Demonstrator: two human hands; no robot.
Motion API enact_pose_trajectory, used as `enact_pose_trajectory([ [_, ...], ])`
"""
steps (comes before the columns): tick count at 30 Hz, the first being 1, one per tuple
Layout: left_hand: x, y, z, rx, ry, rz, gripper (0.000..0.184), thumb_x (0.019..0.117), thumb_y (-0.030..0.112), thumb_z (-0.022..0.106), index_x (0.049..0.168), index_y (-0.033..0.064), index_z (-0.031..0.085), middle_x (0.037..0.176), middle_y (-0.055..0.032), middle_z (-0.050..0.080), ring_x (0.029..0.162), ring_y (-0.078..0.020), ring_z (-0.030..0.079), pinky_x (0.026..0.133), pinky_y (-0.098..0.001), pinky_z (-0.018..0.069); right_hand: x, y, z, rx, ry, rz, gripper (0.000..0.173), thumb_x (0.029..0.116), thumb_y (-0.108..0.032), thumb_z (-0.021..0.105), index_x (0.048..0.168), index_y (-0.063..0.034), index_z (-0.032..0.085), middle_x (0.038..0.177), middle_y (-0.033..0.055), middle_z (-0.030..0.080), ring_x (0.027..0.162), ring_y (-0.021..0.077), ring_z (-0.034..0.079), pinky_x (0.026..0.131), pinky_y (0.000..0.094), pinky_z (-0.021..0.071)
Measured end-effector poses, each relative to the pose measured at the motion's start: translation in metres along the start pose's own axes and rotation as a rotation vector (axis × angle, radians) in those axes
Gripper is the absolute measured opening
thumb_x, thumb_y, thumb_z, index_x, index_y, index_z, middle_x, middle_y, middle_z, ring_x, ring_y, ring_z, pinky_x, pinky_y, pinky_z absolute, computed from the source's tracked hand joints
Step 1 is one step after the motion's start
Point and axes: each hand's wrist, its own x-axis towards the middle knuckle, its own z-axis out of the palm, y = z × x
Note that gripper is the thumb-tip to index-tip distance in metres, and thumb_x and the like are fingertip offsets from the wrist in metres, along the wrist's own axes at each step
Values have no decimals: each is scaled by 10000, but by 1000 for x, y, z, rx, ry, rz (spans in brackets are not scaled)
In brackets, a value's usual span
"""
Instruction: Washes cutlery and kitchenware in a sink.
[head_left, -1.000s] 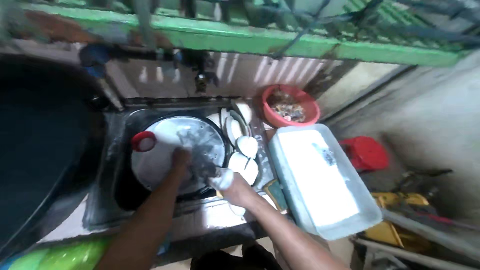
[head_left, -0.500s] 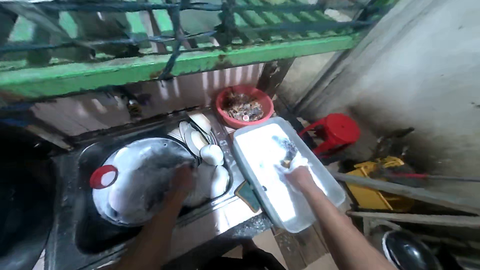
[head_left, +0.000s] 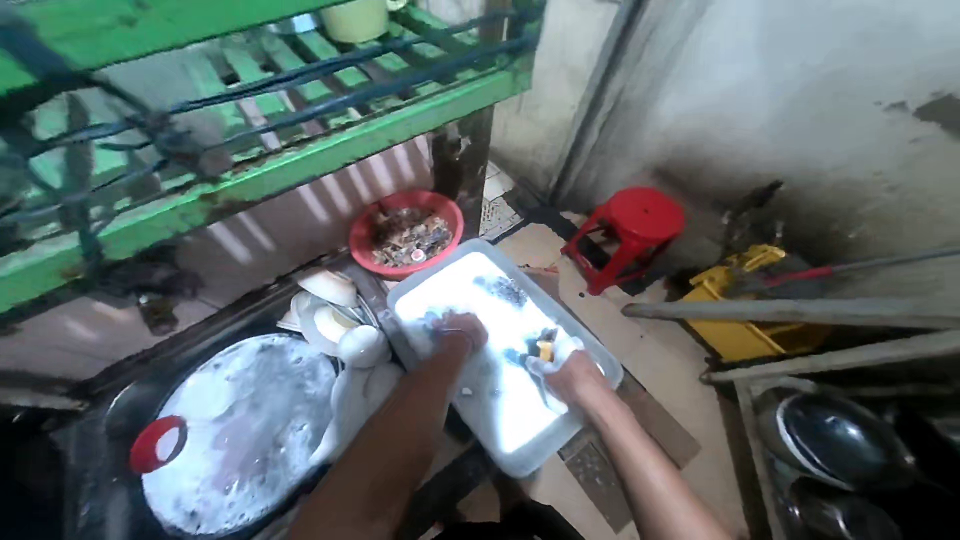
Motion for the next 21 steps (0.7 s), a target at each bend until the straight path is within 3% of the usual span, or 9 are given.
enact_pose_trajectory([
  [3,-2,25,7,-69,41,90,458,1008,337,602,1251,-48,649,1337,-261,624,1291,-432,570,1064,-640,439,-2,-9,-4,-153,-235,27,614,980,-547,617,1319,-35,630,1268,237,654,1239,411,601,1041,624,462],
  [6,-8,35,10,-320,175,93,514,996,244,648,1368,-94,540,1362,-298,591,1289,-419,578,1078,-573,457,13,-5,-1,-134,-334,-45,599,1012,-571,550,1298,-49,626,1227,216,669,1199,386,627,1016,612,480],
  [10,7,27,22,-521,233,65,509,997,181,653,1379,-123,510,1395,-319,555,1326,-415,549,1129,-525,426,23,-11,-11,-39,-249,26,547,1043,-484,546,1267,4,645,1231,243,669,1198,397,632,1025,597,486],
  [13,12,19,20,-641,197,20,521,968,244,705,1341,-81,543,1315,-291,611,1247,-400,601,1072,-545,466,41,-25,-10,-57,-249,12,492,1006,-409,635,1248,18,655,1236,255,668,1200,408,630,1020,618,483],
  [16,17,13,17,-718,142,93,386,1028,257,625,1219,-80,627,1194,-279,653,1138,-385,629,1010,-548,476,66,-35,1,10,-233,-69,483,983,-317,679,1285,54,611,1266,286,639,1225,437,608,1036,636,466],
  [21,12,0,13,-798,166,190,379,1068,271,553,1220,-60,656,1245,-259,654,1203,-363,609,1058,-538,457,93,-22,29,250,-199,-251,457,936,-178,740,1330,9,605,1271,256,649,1218,390,617,1051,604,478],
])
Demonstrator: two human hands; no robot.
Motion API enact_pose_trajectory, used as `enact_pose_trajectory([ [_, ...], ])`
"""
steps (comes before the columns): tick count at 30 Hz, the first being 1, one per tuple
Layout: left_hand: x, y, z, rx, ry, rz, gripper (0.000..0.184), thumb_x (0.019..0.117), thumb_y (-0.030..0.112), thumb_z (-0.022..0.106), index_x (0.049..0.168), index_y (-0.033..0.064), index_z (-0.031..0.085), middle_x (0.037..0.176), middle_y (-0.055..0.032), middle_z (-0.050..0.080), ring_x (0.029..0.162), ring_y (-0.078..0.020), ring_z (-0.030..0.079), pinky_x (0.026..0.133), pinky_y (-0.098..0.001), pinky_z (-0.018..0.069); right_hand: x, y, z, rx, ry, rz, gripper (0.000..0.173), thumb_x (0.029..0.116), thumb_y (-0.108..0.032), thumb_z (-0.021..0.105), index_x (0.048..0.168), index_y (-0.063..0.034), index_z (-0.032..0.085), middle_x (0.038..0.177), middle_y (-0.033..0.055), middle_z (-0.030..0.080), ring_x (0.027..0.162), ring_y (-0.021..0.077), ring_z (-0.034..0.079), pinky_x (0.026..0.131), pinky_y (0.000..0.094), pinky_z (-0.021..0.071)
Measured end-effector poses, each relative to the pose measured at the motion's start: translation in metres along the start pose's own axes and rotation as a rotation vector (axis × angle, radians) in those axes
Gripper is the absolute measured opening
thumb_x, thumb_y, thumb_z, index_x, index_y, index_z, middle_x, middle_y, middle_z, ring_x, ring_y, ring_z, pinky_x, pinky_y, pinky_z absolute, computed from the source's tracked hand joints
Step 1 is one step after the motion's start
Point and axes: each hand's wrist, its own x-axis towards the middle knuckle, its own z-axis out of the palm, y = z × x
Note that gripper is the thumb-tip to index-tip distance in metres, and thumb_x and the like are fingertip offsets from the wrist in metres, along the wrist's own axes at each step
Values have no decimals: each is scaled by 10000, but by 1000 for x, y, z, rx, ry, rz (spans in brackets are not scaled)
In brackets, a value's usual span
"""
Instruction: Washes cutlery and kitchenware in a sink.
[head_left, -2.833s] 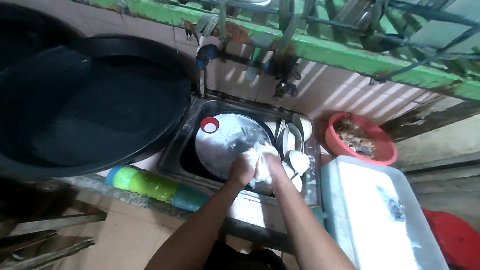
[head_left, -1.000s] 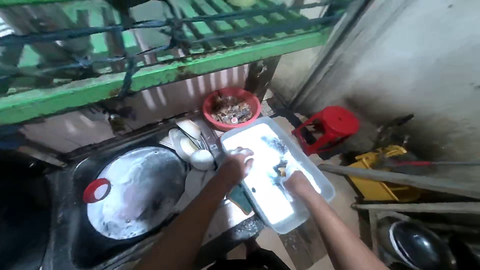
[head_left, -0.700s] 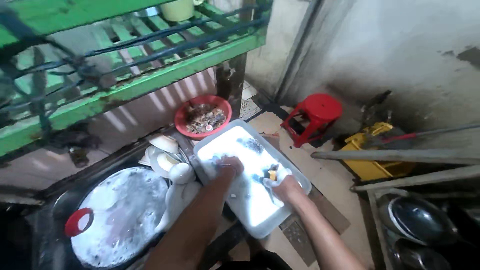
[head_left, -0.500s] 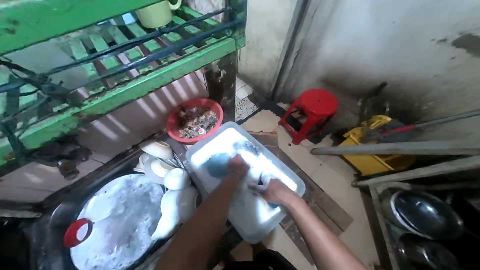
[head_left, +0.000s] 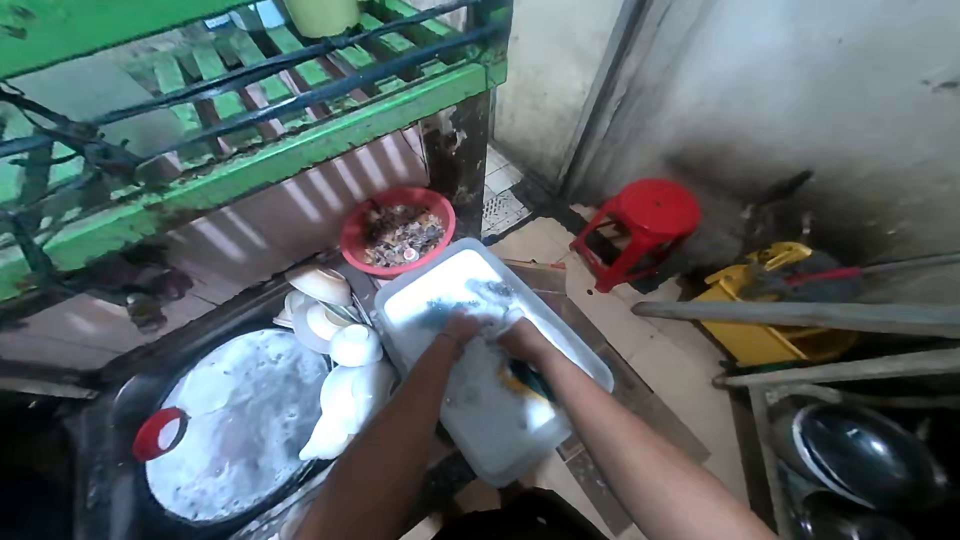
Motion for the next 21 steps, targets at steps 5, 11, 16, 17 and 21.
enact_pose_trajectory([
  [5,-36,2,-28,-57,-185,55,487,956,94,711,1423,72,572,1392,-168,601,1251,-286,598,1044,-481,502,-5,8,10,-34,-89,-30,484,932,-204,757,1337,6,594,1214,235,677,1151,358,658,1018,579,510],
  [11,-52,-6,-38,361,-137,94,488,925,32,683,1403,27,587,1371,-205,625,1289,-350,595,1111,-542,446,-22,-15,20,-374,-292,107,409,928,-259,751,1148,74,668,1142,279,682,1102,427,667,969,631,513],
  [16,-48,-1,-56,326,286,204,607,897,66,755,1451,-11,520,1351,-269,614,1238,-415,619,1069,-549,489,-17,3,1,-102,-37,-258,373,942,-52,703,1272,98,615,1208,291,665,1156,393,644,1037,565,489],
  [17,-46,-1,-61,368,316,175,710,887,123,782,1504,-4,455,1422,-278,551,1286,-425,580,1079,-552,484,-22,-6,-7,-37,-39,-208,365,965,-72,688,1288,75,604,1213,261,665,1154,350,644,1039,535,497],
  [21,-69,20,-71,722,-170,-43,631,928,297,760,1406,-52,540,1369,-300,581,1291,-463,557,1079,-633,435,-33,-43,-36,110,-43,-159,244,992,-186,681,1118,15,625,946,137,668,863,223,652,809,445,554],
])
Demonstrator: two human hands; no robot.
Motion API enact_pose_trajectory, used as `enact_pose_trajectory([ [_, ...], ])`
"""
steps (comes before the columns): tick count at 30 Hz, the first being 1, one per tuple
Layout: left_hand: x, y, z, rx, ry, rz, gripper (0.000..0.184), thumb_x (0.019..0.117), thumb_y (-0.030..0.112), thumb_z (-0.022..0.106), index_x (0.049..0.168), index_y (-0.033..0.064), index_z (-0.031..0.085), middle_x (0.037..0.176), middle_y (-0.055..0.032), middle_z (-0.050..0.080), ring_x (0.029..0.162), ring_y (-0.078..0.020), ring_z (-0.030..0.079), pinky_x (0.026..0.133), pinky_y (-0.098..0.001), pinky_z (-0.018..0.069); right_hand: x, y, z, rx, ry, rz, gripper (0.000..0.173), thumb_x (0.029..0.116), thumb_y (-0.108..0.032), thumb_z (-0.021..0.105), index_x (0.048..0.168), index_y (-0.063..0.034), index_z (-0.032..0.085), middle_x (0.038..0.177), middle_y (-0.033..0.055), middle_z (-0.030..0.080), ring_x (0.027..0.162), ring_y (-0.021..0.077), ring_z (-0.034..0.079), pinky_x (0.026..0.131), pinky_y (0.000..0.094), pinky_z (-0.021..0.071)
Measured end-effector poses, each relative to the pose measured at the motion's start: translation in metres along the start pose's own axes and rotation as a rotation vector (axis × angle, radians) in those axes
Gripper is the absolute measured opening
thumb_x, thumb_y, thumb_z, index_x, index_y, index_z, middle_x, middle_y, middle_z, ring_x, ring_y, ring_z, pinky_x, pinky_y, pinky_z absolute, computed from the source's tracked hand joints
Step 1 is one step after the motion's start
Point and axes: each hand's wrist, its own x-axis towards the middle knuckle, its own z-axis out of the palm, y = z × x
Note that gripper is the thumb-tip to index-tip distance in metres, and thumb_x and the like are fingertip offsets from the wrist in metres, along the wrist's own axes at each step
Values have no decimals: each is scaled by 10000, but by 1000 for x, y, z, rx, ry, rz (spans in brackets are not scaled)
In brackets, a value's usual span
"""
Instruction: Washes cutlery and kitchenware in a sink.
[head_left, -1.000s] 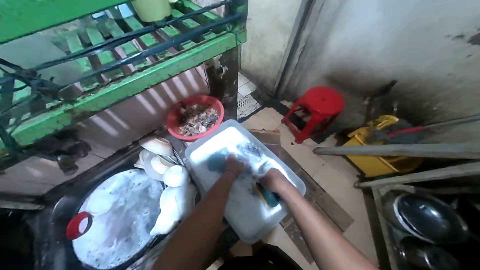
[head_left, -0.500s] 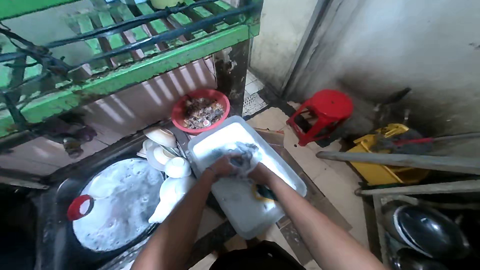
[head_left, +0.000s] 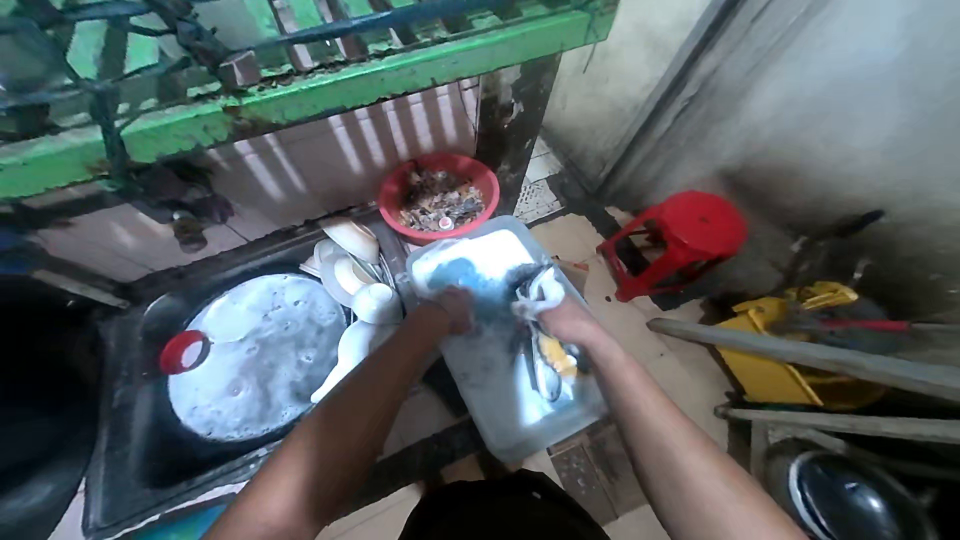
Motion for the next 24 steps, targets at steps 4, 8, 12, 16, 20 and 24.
enact_pose_trajectory([
  [4,-6,17,45,113,-206,31,768,802,465,860,1357,2,602,1329,-258,620,1245,-451,585,1021,-664,459,7,-22,-9,208,17,-157,191,1002,-141,617,1147,-18,638,872,95,707,785,193,697,764,402,606],
  [8,-3,32,63,98,-245,64,671,851,283,828,1415,22,574,1400,-241,589,1313,-437,544,1074,-647,434,11,-27,8,383,203,-382,204,942,-110,629,1130,-31,613,836,30,668,689,125,658,669,324,603],
  [12,-5,32,59,126,-329,56,507,917,183,753,1355,-23,600,1365,-263,602,1285,-445,565,1034,-652,455,20,-4,29,243,266,-350,358,866,-62,727,1201,10,622,1015,97,679,858,143,670,780,348,594],
  [16,-4,32,49,80,-300,54,459,935,159,722,1323,-56,607,1334,-272,617,1258,-440,587,1029,-635,470,29,10,43,-2,165,-75,314,972,-210,701,1191,11,653,1026,181,700,947,288,685,878,528,555],
  [20,-17,29,26,-92,-126,-3,417,1003,172,634,1356,-44,578,1350,-269,605,1280,-426,579,1056,-598,468,14,-7,38,186,257,-118,256,1009,-207,631,1155,2,655,896,111,689,797,196,670,773,432,577],
  [24,-17,31,25,-365,-46,-27,518,1024,341,633,1374,-35,569,1346,-258,611,1273,-392,586,1083,-565,445,7,-20,33,672,397,-199,155,1058,-181,541,1102,-40,588,702,2,573,599,116,576,636,331,558],
])
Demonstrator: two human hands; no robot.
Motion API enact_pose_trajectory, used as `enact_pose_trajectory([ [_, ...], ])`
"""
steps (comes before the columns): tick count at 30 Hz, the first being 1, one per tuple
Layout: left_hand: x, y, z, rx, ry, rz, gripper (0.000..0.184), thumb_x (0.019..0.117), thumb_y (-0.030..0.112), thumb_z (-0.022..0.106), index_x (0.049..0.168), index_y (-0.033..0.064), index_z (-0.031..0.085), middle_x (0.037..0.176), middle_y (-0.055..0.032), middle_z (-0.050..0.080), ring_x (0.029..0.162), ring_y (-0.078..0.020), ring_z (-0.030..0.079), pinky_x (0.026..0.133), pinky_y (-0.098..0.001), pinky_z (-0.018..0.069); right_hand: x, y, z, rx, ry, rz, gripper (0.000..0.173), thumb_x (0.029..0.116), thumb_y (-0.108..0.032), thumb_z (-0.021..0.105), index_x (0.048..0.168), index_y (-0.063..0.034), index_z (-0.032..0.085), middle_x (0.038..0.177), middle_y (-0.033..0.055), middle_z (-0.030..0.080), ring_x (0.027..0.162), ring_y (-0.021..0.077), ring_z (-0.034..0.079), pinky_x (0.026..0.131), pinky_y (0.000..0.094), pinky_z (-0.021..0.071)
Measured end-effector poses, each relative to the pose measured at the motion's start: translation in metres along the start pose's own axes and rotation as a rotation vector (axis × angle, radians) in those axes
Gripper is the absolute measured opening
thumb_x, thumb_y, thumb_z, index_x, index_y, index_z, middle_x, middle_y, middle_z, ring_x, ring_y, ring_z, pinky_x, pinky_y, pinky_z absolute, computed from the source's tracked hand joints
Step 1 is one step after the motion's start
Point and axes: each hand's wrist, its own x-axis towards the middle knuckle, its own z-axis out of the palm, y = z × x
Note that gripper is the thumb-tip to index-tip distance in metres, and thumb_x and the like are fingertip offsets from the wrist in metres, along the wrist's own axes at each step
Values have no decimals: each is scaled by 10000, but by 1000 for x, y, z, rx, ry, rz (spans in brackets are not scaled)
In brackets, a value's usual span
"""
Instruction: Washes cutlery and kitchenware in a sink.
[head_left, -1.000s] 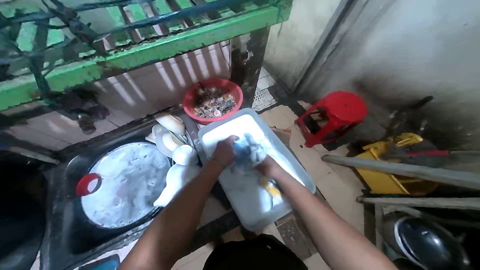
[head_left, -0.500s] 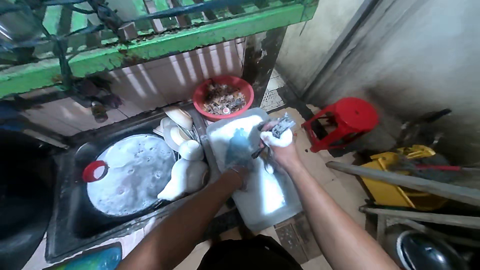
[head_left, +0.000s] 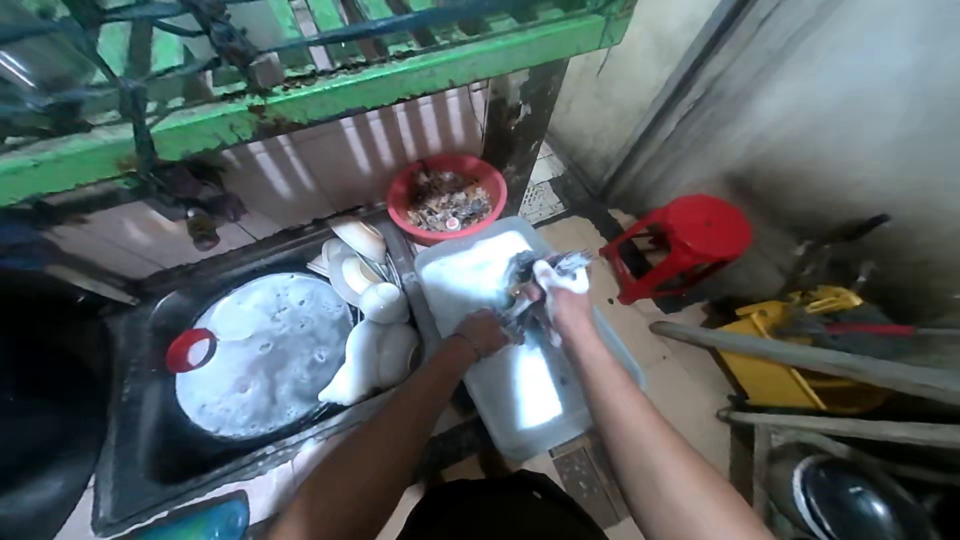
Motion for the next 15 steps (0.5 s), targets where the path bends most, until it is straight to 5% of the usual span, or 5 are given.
enact_pose_trajectory([
  [4,17,-13,14,-266,131,164,525,1016,286,667,1431,-7,538,1332,-249,627,1244,-365,608,1089,-532,451,-1,-10,2,308,77,17,253,1098,-216,451,878,-132,543,578,-59,477,518,89,517,609,298,543],
  [6,18,-21,12,-440,135,239,321,1017,203,657,1260,-6,641,1084,-187,702,941,-258,693,877,-435,566,2,-5,-4,498,91,100,311,1110,-262,420,830,-170,519,557,-72,442,497,81,494,593,290,532],
  [9,2,-25,-2,-573,-4,148,279,1025,117,628,1273,-9,603,903,-155,692,656,-175,680,629,-322,597,2,1,-10,681,97,193,355,1117,-294,391,799,-186,506,537,-77,419,490,75,481,608,287,525],
  [13,-21,-27,-25,-299,59,1,250,1011,80,604,1245,8,653,908,-167,689,645,-210,665,648,-371,592,-3,7,-10,790,73,246,358,1107,-269,371,799,-166,523,545,-60,448,496,81,516,597,284,543],
  [15,-36,-37,-40,-88,158,-9,235,1003,141,639,1199,23,693,987,-185,710,790,-278,699,770,-464,589,-5,6,-10,798,37,278,382,1108,-293,346,788,-175,518,551,-64,447,497,76,499,576,269,514],
])
